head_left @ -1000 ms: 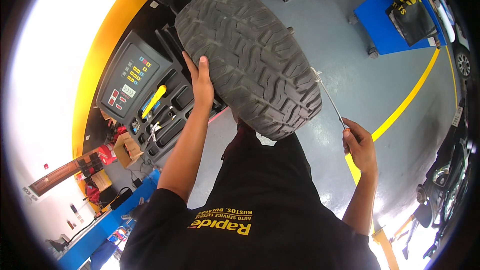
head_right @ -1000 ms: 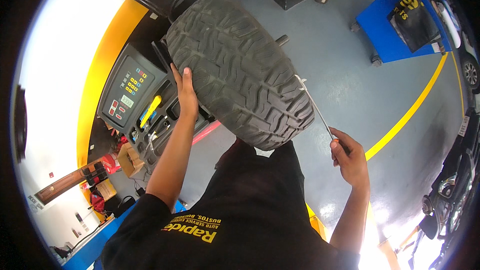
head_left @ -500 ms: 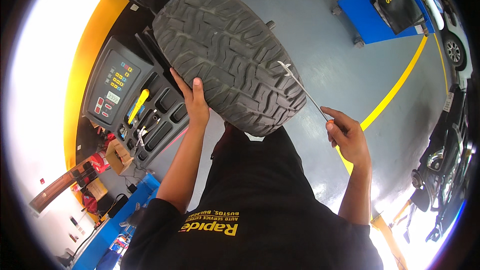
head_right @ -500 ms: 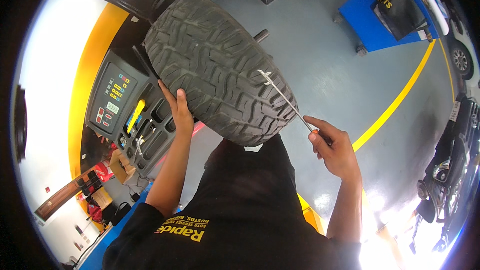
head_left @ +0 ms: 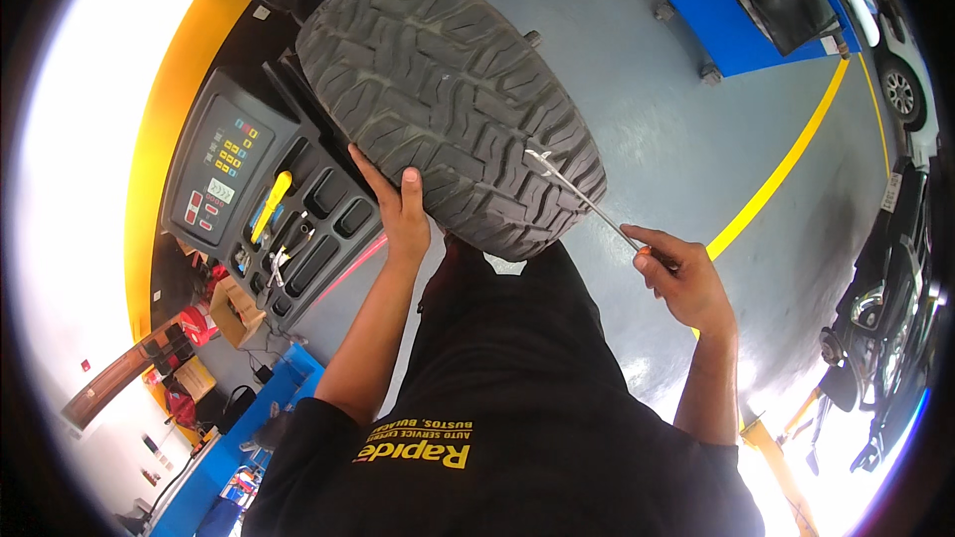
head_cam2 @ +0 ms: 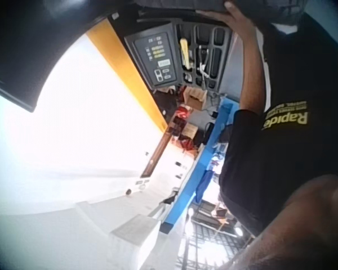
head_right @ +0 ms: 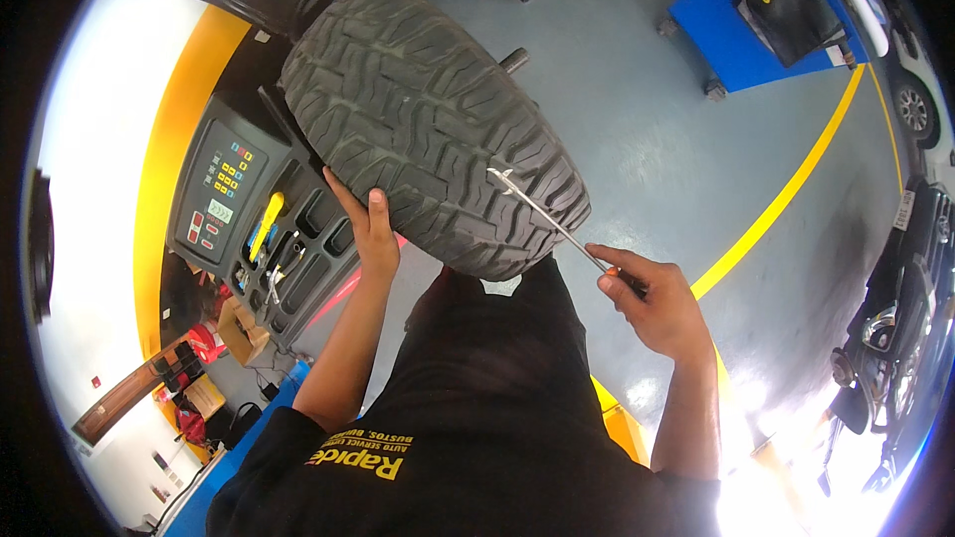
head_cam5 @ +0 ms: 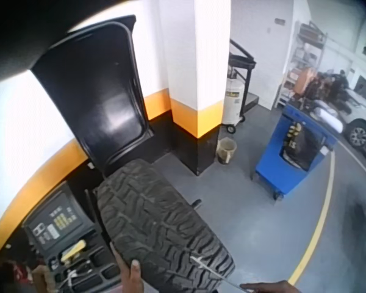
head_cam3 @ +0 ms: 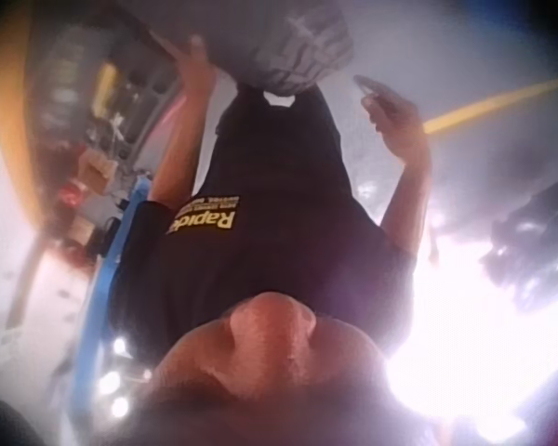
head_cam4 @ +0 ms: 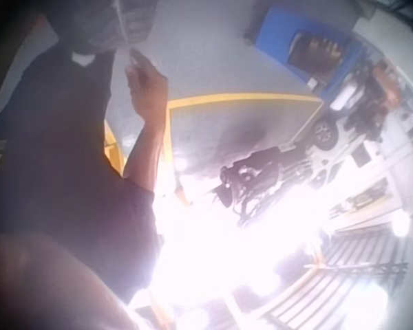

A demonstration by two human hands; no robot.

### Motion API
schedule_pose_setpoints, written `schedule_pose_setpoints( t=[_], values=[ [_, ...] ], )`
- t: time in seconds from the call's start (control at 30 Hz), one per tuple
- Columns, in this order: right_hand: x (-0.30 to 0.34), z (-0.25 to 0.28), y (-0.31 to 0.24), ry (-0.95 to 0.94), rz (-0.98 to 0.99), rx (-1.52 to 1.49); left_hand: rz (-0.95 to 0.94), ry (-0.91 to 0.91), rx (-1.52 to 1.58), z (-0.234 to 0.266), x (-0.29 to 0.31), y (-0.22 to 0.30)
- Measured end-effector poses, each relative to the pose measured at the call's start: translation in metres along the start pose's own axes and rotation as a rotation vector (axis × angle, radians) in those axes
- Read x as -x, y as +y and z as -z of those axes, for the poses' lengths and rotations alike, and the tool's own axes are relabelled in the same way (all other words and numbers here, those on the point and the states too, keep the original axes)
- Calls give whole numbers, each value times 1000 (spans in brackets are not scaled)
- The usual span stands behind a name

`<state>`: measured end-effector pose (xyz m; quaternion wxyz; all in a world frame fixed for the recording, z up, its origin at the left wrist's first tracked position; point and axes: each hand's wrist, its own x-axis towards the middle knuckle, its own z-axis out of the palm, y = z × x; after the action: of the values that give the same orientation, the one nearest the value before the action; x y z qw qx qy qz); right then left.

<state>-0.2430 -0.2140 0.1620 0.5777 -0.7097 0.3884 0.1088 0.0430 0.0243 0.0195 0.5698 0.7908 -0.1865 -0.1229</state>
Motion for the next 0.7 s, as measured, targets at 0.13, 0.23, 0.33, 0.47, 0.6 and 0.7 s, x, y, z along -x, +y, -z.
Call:
schedule_pose_setpoints(
  t=[0.13,0.23,0.33,0.47,0.6,0.7],
  values=[
    [15,-12,-9,-60,-183,-130,32,-1,9,0,6,8],
    [23,-24,-24,-130,-304,-319,10,-8,57,5,5,1],
    [27,-31,-38,-145,-346,-341,54,-6,175,7,6,11],
    [32,-45,-46,42,-147,86,69,-18,125,11,2,19],
    [39,-64,-44,274,114,462,-29,48,-24,21,-20,18],
    [43,-70,-57,309,104,583,-66,87,-125,31,-45,23]
  ],
)
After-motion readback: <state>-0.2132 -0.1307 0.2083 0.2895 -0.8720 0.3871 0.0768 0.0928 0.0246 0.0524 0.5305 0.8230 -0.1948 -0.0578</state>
